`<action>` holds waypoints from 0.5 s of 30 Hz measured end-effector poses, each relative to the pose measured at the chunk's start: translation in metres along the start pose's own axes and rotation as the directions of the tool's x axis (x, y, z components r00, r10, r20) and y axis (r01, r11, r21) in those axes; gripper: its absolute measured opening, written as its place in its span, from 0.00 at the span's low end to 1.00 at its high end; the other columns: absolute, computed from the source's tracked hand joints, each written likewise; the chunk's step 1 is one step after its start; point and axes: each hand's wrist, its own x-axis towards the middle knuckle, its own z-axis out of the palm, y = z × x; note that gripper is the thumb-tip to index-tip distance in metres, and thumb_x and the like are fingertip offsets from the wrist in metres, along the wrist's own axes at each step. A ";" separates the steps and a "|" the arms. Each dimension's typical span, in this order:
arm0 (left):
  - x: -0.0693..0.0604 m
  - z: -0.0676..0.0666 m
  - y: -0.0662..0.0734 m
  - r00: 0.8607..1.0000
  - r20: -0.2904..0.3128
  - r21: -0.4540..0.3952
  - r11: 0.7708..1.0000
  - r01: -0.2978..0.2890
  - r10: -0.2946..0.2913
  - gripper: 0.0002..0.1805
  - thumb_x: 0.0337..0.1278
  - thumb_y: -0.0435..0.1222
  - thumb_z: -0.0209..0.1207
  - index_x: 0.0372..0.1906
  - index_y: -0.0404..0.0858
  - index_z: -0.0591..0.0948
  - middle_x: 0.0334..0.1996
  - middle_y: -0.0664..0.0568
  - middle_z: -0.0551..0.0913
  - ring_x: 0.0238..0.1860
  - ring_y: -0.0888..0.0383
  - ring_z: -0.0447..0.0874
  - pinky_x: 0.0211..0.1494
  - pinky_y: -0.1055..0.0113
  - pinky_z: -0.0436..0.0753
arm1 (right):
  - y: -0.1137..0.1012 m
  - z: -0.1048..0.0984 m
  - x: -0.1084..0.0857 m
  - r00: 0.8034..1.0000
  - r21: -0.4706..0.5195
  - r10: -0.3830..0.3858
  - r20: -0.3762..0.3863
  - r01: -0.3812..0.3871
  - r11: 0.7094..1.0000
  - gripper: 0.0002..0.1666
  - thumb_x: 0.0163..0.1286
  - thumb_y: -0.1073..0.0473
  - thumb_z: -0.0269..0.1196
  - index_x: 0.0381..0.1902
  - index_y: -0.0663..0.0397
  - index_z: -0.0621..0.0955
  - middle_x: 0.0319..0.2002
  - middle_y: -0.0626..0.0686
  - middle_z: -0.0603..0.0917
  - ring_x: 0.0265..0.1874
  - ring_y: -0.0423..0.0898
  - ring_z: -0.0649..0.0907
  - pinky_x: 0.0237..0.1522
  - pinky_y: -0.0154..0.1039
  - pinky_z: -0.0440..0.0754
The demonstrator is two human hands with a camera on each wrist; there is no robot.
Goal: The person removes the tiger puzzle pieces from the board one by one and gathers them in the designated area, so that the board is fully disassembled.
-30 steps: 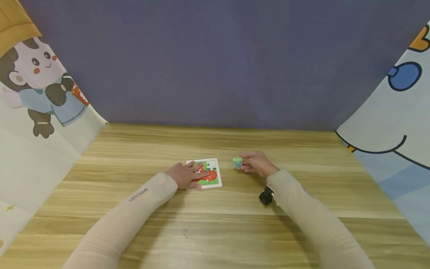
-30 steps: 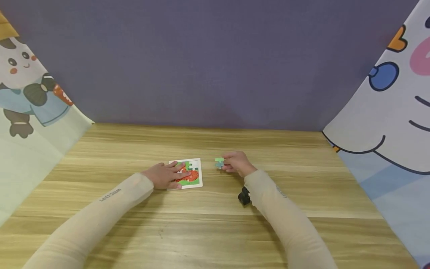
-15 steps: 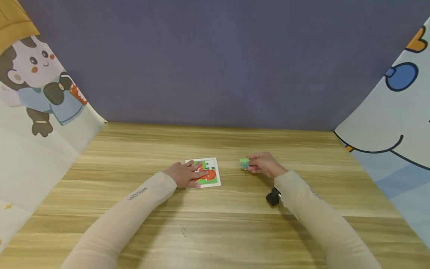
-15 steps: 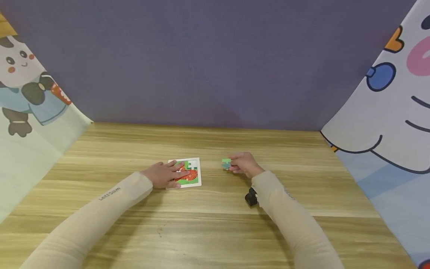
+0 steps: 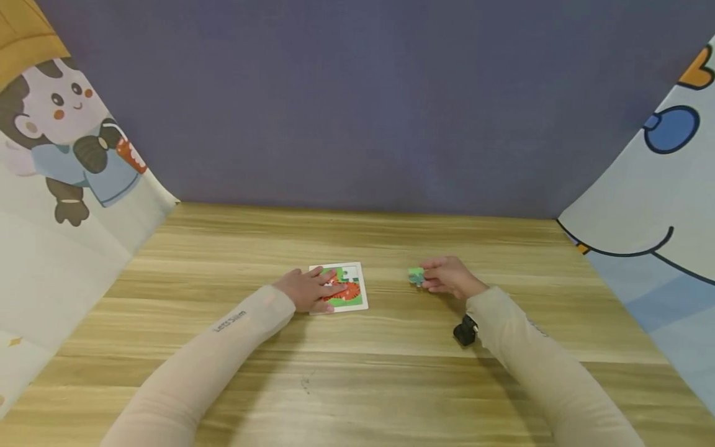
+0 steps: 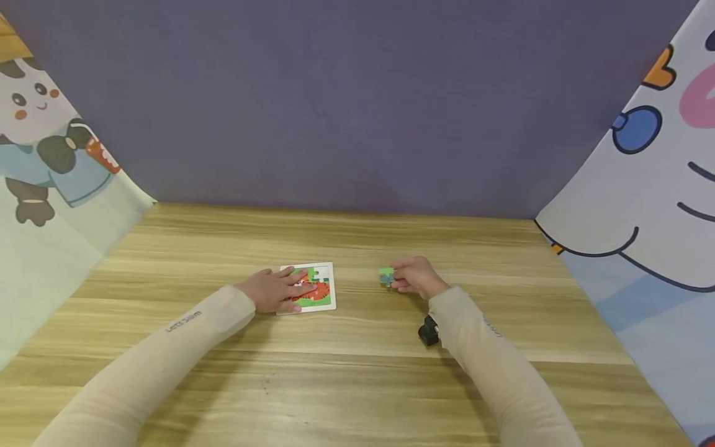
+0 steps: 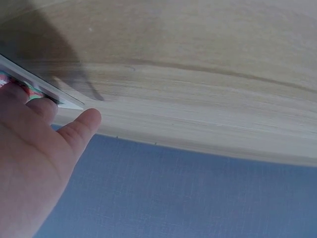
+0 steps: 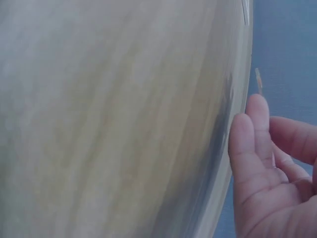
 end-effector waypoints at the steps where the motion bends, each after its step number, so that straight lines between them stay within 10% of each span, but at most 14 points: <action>1: 0.000 0.000 0.000 1.000 0.000 0.001 1.000 0.001 -0.001 0.34 0.69 0.59 0.40 0.76 0.57 0.53 0.76 0.52 0.46 0.74 0.48 0.47 0.68 0.47 0.61 | 0.000 0.000 0.000 1.000 -0.002 -0.002 0.003 0.002 1.000 0.27 0.71 0.70 0.51 0.66 0.76 0.63 0.26 0.47 0.83 0.22 0.35 0.82 0.28 0.28 0.82; 15: 0.001 0.002 -0.001 1.000 -0.001 0.006 1.000 0.010 -0.010 0.34 0.68 0.60 0.40 0.76 0.58 0.52 0.77 0.53 0.45 0.75 0.49 0.46 0.69 0.46 0.60 | 0.006 -0.007 -0.002 1.000 0.014 0.007 0.008 -0.007 1.000 0.28 0.71 0.71 0.51 0.66 0.79 0.61 0.28 0.47 0.82 0.22 0.34 0.82 0.29 0.28 0.81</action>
